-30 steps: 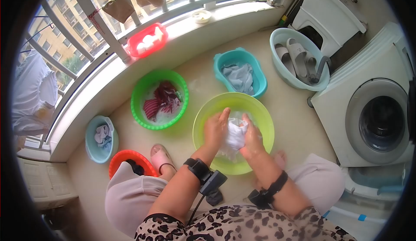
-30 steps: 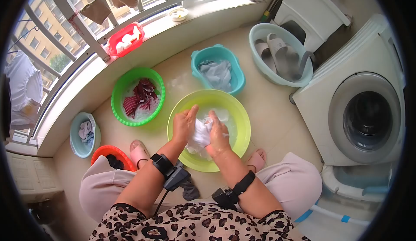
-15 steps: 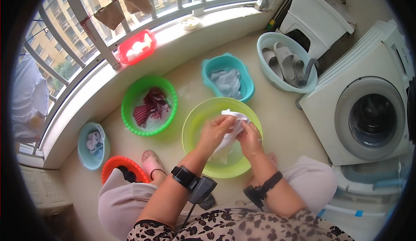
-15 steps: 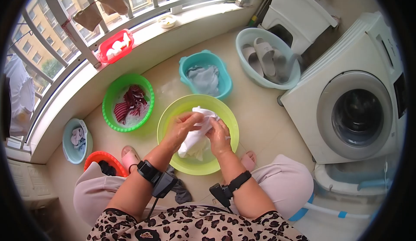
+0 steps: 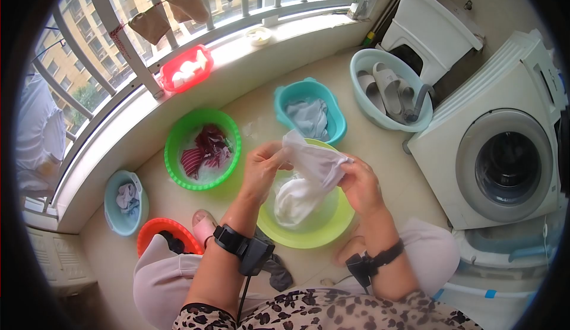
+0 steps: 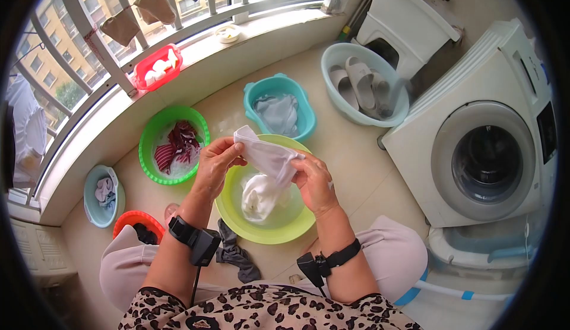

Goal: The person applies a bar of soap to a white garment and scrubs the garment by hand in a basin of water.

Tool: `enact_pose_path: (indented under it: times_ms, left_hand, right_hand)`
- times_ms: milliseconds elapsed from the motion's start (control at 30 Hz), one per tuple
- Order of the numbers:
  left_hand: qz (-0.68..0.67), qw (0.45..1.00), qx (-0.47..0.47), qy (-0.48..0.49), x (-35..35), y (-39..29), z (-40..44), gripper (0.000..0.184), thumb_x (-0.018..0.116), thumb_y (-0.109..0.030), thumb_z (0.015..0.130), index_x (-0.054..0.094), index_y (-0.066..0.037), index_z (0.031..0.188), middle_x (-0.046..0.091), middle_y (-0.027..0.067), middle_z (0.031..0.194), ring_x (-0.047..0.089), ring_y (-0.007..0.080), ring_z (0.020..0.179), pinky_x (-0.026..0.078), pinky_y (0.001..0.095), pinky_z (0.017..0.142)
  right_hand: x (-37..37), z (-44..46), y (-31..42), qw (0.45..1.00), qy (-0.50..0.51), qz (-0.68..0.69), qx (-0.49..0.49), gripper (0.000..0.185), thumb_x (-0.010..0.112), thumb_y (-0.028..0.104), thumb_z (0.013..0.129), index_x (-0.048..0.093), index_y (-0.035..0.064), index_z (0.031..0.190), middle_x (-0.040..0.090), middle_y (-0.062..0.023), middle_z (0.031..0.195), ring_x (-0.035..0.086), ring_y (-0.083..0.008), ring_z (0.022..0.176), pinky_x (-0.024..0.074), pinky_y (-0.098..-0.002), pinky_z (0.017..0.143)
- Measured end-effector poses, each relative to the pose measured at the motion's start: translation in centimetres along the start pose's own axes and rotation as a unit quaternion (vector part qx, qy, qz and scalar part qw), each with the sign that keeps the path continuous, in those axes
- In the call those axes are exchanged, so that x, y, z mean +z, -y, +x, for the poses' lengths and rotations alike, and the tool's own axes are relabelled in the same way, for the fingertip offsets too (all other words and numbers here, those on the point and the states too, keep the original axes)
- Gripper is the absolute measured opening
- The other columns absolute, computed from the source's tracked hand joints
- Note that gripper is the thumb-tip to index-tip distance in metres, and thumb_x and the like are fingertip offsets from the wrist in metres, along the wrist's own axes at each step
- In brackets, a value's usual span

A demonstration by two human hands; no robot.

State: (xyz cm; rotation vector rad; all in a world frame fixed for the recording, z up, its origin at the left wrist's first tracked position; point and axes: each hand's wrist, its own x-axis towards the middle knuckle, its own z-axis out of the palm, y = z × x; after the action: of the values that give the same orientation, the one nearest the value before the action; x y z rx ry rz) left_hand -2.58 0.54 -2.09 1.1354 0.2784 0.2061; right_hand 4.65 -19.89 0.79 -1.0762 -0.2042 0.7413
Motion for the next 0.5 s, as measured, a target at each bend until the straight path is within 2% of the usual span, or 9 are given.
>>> enact_pose_path:
  times_ms: [100,200,300,400,500]
  left_hand:
    - [-0.02,0.999,0.001,-0.025,1.3,0.9,-0.3,0.02,0.062,-0.015,0.086,0.064,0.0,0.098,0.065,0.0056,0.091,0.061,0.0139,0.083,0.052,0.0301,0.074]
    - [-0.013,0.998,-0.012,-0.053,1.6,3.0,-0.6,0.02,0.063,-0.018,0.084,0.065,-0.002,0.096,0.065,0.0047,0.09,0.061,0.0122,0.078,0.051,0.0294,0.07]
    - [0.088,0.99,-0.063,-0.089,1.2,3.5,-0.6,0.027,0.065,-0.023,0.083,0.063,-0.001,0.1,0.064,0.0055,0.087,0.059,0.012,0.073,0.051,0.028,0.067]
    - [-0.013,0.991,-0.104,-0.086,2.3,2.6,-0.9,0.031,0.064,-0.025,0.086,0.058,-0.001,0.104,0.058,0.003,0.082,0.056,0.0099,0.069,0.05,0.0263,0.065]
    - [-0.007,0.989,-0.145,-0.035,2.7,2.7,-1.0,0.031,0.063,-0.028,0.086,0.055,-0.003,0.104,0.056,0.003,0.082,0.057,0.0107,0.07,0.049,0.0253,0.064]
  right_hand:
    - [0.3,0.2,-1.8,0.992,-0.042,0.099,0.066,0.031,0.048,0.02,0.089,0.056,-0.0015,0.11,0.061,-0.0091,0.104,0.059,-0.0187,0.094,0.0474,-0.0338,0.083]
    - [0.6,0.0,-3.0,0.985,-0.074,0.113,0.103,0.029,0.053,0.023,0.089,0.057,0.0008,0.107,0.061,-0.0071,0.1,0.059,-0.0168,0.092,0.0491,-0.0325,0.08]
    - [0.1,-0.2,-3.7,0.992,-0.048,0.026,0.112,0.026,0.059,0.021,0.086,0.057,0.0033,0.105,0.061,-0.0048,0.098,0.06,-0.0146,0.088,0.0502,-0.031,0.077]
    - [0.1,-0.2,-3.8,0.994,-0.035,0.036,0.1,0.026,0.062,0.019,0.084,0.058,0.0044,0.105,0.062,-0.0043,0.097,0.06,-0.0132,0.085,0.0502,-0.029,0.075]
    - [0.7,-0.2,-3.6,0.994,-0.053,-0.027,0.091,0.023,0.063,0.021,0.083,0.061,0.0048,0.1,0.063,-0.0039,0.092,0.061,-0.0131,0.081,0.0501,-0.0275,0.073]
